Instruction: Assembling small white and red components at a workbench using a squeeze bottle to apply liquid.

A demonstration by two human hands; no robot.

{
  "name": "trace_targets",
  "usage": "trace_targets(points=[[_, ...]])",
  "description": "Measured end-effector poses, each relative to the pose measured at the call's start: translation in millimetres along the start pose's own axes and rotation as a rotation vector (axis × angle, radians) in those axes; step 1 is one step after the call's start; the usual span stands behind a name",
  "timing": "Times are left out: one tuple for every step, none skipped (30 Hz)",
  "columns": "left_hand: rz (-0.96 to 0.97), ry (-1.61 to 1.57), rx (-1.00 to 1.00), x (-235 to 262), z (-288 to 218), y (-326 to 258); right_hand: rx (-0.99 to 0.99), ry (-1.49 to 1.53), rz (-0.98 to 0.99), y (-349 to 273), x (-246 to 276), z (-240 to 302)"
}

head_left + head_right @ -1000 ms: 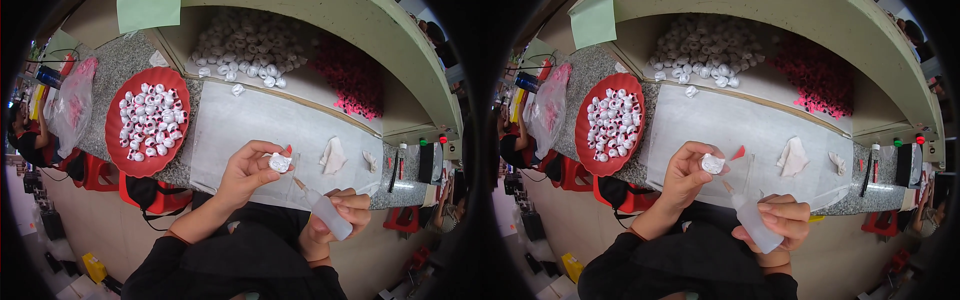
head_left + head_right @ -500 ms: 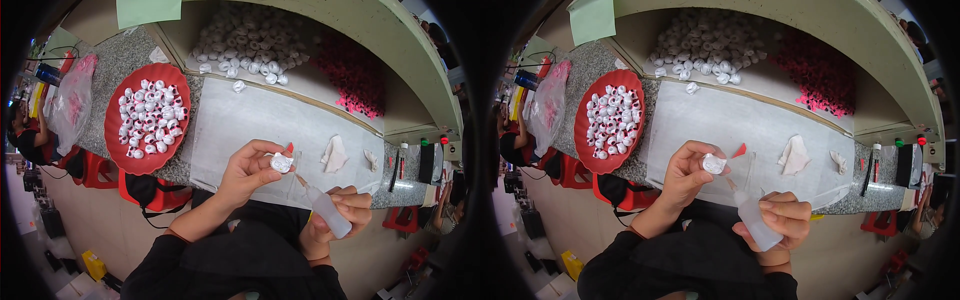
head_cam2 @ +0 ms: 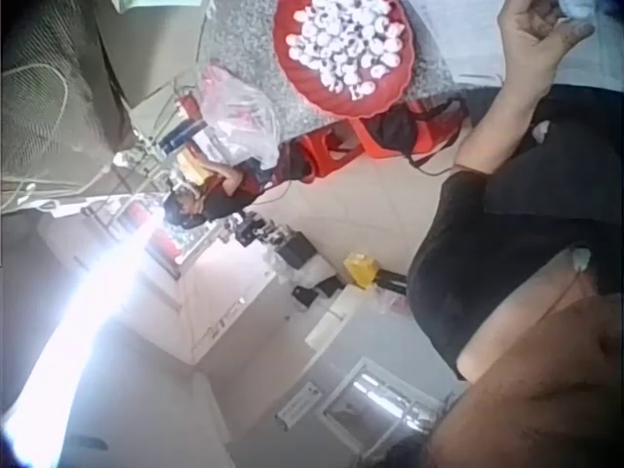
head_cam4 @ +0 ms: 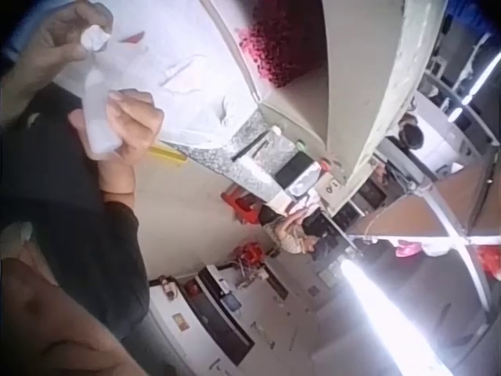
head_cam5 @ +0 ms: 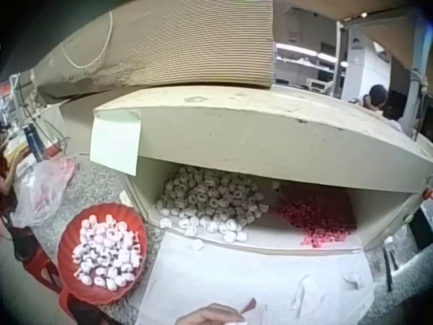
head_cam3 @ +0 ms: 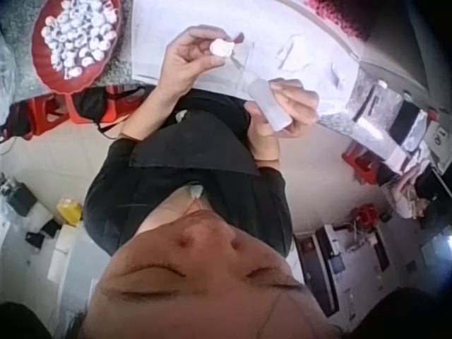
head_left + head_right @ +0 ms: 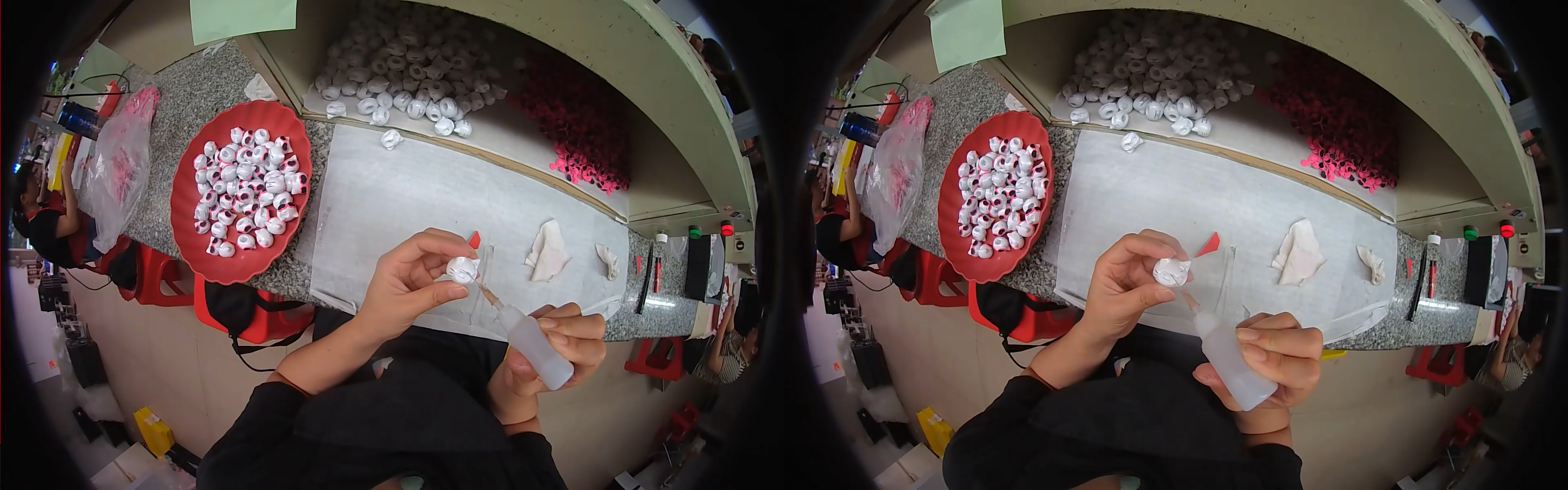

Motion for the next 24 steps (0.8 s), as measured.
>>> trace_targets(points=[[-0.001,0.0,0.001,0.2,-0.1,-0.1,-0.01,0.001,-0.01,-0.6,0.8,-0.2],[0.001,0.027,-0.023,0.0,-2.2,-0.3,-0.019,0.002,-0.021,-1.1,1.4,-0.6],[0.002,0.053,-0.046,-0.2,-4.5,-0.5,-0.02,0.001,-0.02,-1.3,0.7,-0.3],[0.003,0.053,-0.045,-0.6,-4.7,-0.4,-0.019,0.004,-0.015,-1.4,-0.2,0.0],[0.01,0.081,-0.068,-2.1,-7.1,-0.4,-0.018,0.007,-0.009,-1.5,-0.7,0.3],[0.018,0.109,-0.092,-3.4,-9.3,-0.6,-0.018,0.006,-0.009,-1.8,0.0,1.1],[0.016,0.11,-0.092,-1.9,-8.7,-1.0,-0.036,0.011,0.009,-2.7,-1.2,-0.3],[0.02,0.088,-0.08,-0.2,-7.0,-1.7,-0.054,0.015,0.027,-3.4,-2.5,-2.1],[0.024,0.067,-0.068,0.8,-5.5,-2.0,-0.055,0.017,0.028,-2.9,-2.0,-3.2],[0.025,0.066,-0.067,0.4,-5.9,-1.6,-0.041,0.013,0.027,-1.6,-0.8,-2.4],[0.017,0.097,-0.087,0.4,-8.1,-0.8,-0.027,0.009,0.027,-0.5,-0.3,-1.6],[0.009,0.129,-0.106,0.6,-10.0,-0.2,-0.027,0.008,0.027,0.3,-0.8,-2.6],[0.014,0.124,-0.105,-0.4,-9.6,0.3,-0.023,-0.003,0.014,1.5,0.6,-3.2],[0.014,0.125,-0.102,-0.2,-9.4,0.9,-0.018,-0.015,0.002,2.7,2.2,-3.8],[0.014,0.125,-0.101,0.4,-9.7,1.6,-0.013,-0.022,0.002,3.7,3.4,-4.6],[0.024,0.115,-0.103,1.3,-9.6,3.4,-0.041,0.013,0.01,6.2,5.5,-9.4],[-0.023,0.126,-0.131,10.5,-12.5,5.1,-0.068,0.047,0.019,9.1,7.7,-14.8],[-0.071,0.135,-0.16,19.5,-16.9,6.9,-0.056,0.036,0.021,13.7,12.7,-19.8],[-0.126,0.128,-0.176,28.4,-20.2,9.6,-0.174,0.067,0.046,17.2,18.2,-41.5],[-0.184,0.122,-0.191,38.2,-25.7,10.6,-0.295,0.098,0.071,20.9,21.4,-60.8],[-0.226,0.113,-0.199,47.8,-29.2,12.1,-0.424,0.044,0.087,25.3,23.3,-81.9],[-0.186,0.066,-0.229,51.7,-34.3,14.0,-0.553,-0.007,0.101,30.6,25.3,-104.0],[-0.213,0.061,-0.229,56.1,-38.4,14.5,-0.561,-0.023,0.178,38.5,22.3,-123.8],[-0.239,0.055,-0.229,58.5,-40.7,15.0,-0.568,-0.041,0.252,45.0,20.6,-148.4]])
Point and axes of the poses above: each hand's wrist, its own y-axis towards the middle knuckle, its own x-axis out of the back of the hand, z = x × y, the point moved 10 cm from there along y, towards the middle knuckle, and after that the axes turned 7 degrees about -z, right-handed, at the moved point
